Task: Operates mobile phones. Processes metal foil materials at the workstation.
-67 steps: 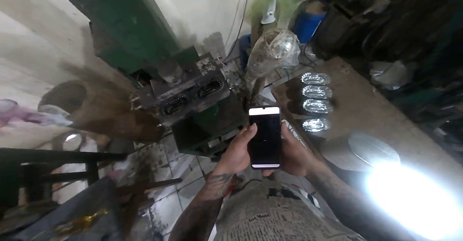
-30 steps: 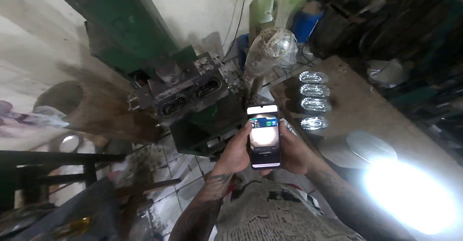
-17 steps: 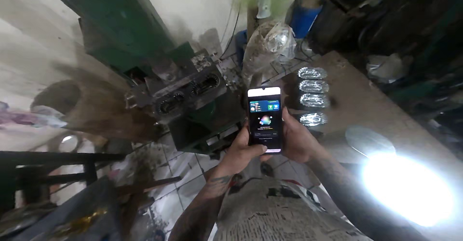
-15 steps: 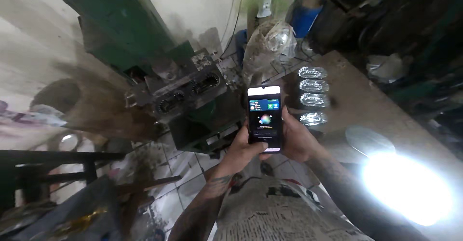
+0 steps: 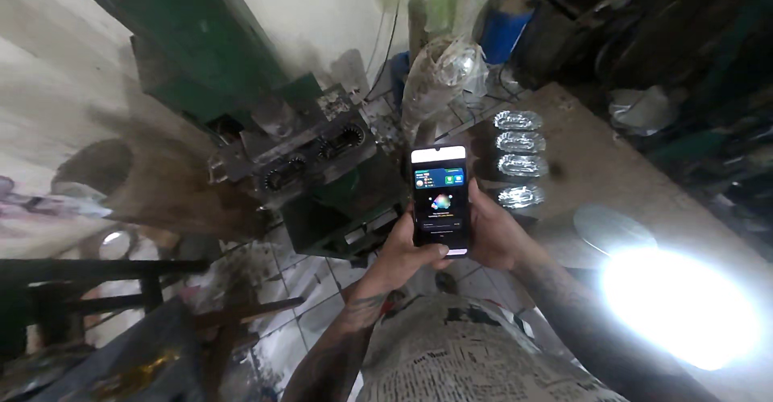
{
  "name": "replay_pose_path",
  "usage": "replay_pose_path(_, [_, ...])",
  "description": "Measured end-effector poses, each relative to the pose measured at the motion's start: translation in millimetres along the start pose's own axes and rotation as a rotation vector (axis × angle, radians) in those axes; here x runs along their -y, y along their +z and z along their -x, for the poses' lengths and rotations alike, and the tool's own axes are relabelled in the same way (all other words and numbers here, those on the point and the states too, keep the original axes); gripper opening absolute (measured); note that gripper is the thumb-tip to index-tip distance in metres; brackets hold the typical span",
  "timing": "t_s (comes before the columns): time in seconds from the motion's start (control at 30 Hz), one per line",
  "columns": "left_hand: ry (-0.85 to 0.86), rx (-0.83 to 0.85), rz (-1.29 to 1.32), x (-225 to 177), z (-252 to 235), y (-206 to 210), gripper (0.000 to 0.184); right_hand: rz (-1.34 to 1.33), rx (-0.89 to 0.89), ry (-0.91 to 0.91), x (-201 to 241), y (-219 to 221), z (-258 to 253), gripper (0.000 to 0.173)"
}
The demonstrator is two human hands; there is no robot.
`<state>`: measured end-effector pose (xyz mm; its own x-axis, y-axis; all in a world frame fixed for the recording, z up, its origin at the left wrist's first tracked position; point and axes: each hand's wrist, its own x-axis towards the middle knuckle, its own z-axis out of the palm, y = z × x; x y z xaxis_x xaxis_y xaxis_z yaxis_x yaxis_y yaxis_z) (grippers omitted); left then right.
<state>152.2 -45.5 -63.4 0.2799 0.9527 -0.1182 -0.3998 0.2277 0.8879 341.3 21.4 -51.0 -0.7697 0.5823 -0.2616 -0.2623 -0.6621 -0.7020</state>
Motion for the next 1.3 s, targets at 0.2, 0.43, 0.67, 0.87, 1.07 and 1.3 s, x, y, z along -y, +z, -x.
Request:
replay_pose_path(0.2, [-0.009,0.029,-0.002,-1,0,2,0.065,0.042,-0.003,0.013,3,2,4,0.074])
replay_pose_path(0.43, [-0.017,0.026,0.029,1,-1,2,0.059,0.025,0.023,0.021,3,-2,5,0.076])
replay_pose_path(0.67, [0.001,0.027,0.042,1,-1,1,0.046,0.047,0.036,0.022,4,-2,5,0.076])
replay_pose_path(0.87, [0.070,0.011,-0.019,-8,-5,-2,0.043,0.038,0.078,0.027,3,-3,2,0.077])
replay_pose_path(1.07, [0.121,0.035,-0.029,-12,-9,-5,0.052,0.039,0.085,0.006,4,0,1,0.077])
replay_pose_path(1.3, [0.065,0.084,-0.045,-6,-3,-5,0.063,0.040,0.032,-0.026,12,4,4,0.078])
